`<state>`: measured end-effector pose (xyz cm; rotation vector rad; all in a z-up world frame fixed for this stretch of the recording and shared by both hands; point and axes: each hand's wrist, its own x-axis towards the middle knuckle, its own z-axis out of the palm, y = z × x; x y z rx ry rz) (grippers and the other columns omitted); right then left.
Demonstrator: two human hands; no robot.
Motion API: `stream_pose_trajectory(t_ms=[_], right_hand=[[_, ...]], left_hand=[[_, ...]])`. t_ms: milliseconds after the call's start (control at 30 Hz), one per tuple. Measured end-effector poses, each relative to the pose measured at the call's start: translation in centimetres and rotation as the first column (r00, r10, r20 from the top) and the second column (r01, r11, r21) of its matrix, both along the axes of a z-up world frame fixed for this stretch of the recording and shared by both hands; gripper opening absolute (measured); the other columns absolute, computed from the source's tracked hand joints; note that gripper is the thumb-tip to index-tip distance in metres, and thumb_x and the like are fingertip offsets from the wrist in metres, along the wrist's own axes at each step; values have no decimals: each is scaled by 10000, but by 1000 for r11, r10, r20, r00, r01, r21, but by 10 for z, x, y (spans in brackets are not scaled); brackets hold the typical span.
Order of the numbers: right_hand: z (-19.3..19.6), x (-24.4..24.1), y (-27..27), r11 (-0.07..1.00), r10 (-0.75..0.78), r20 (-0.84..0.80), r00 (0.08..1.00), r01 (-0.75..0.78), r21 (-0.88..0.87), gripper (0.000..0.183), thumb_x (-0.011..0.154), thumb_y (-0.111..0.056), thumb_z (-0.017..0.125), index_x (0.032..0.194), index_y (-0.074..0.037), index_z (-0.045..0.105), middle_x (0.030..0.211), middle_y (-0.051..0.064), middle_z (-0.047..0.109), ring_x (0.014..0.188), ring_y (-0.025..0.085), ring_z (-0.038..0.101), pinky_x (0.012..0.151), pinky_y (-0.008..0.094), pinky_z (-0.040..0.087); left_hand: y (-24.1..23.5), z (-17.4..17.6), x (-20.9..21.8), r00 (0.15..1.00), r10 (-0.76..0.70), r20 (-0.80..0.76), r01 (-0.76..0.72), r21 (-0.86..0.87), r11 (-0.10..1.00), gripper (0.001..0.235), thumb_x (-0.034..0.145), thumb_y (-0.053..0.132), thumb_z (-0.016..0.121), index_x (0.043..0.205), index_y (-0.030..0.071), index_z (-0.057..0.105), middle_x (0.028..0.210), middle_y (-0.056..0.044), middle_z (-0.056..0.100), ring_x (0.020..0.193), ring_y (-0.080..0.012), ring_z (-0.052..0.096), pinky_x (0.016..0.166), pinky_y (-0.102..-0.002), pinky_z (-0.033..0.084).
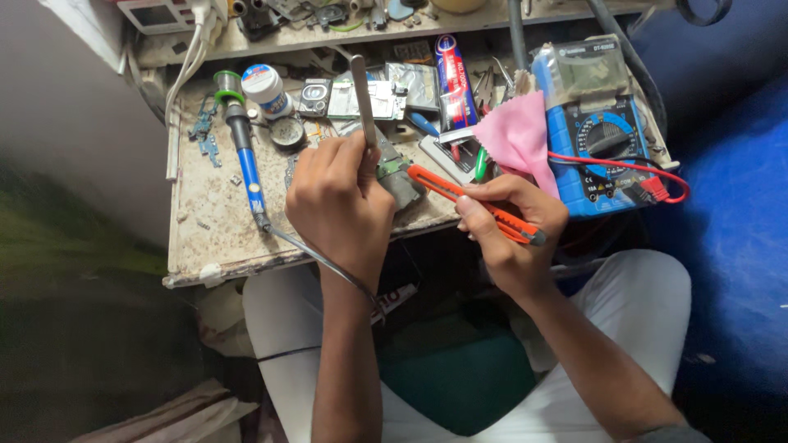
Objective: The person uses a metal file and an orange utility knife to scrape and clean a small electronic component held in a vise. The work is performed on a cluttered bench with tools and a multimeter visible.
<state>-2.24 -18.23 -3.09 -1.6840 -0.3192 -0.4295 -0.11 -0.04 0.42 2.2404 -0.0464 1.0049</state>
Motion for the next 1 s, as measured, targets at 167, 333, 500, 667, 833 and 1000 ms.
stream_pose_trajectory(t_ms=[167,333,500,667,833,1000], right_hand=[[1,0,3,998,-18,16,1000,19,-52,74,956,-16,705,997,46,702,826,54,687,716,79,650,657,212,515],[3,-1,2,996,-3,35,999,6,-88,68,951,-11,712,989,45,704,839,61,688,715,84,630,653,214,499],[3,-2,4,999,-30,-14,999,30,-42,66,944,-13,708,981,42,703,815,40,681,688,62,634,616,203,495],[3,0,5,999,-37,4,999,37,-27,63,946,-7,704,984,43,705,805,28,681,694,47,629,631,202,494],[3,-1,4,995,-34,45,998,38,-97,59,945,-4,714,978,43,706,823,35,685,718,48,609,654,205,482],[5,0,4,995,-39,36,999,42,-90,60,947,-9,712,978,43,709,813,33,680,713,49,607,646,205,479]], left_hand=[[1,0,0,1000,-16,4,16,4,1000,119,901,43,725,1019,61,721,915,-80,684,871,-311,635,761,-437,495],[-1,0,1,1000,-6,-4,6,9,1000,115,902,52,727,1016,63,719,924,-81,689,869,-311,634,754,-437,492],[-1,-1,0,1000,1,-7,-1,5,1000,108,906,50,725,1013,63,720,912,-78,688,870,-306,639,753,-435,495],[-1,0,0,999,2,-32,-1,15,1000,117,898,47,734,1014,57,732,894,-79,688,843,-303,635,738,-430,491],[-2,-1,1,1000,2,-3,-2,18,1000,127,905,46,731,1031,61,733,924,-74,700,863,-296,642,748,-423,498],[-1,-1,2,1000,19,-12,-18,39,999,126,895,51,742,1021,58,737,911,-80,696,861,-301,644,734,-428,491]])
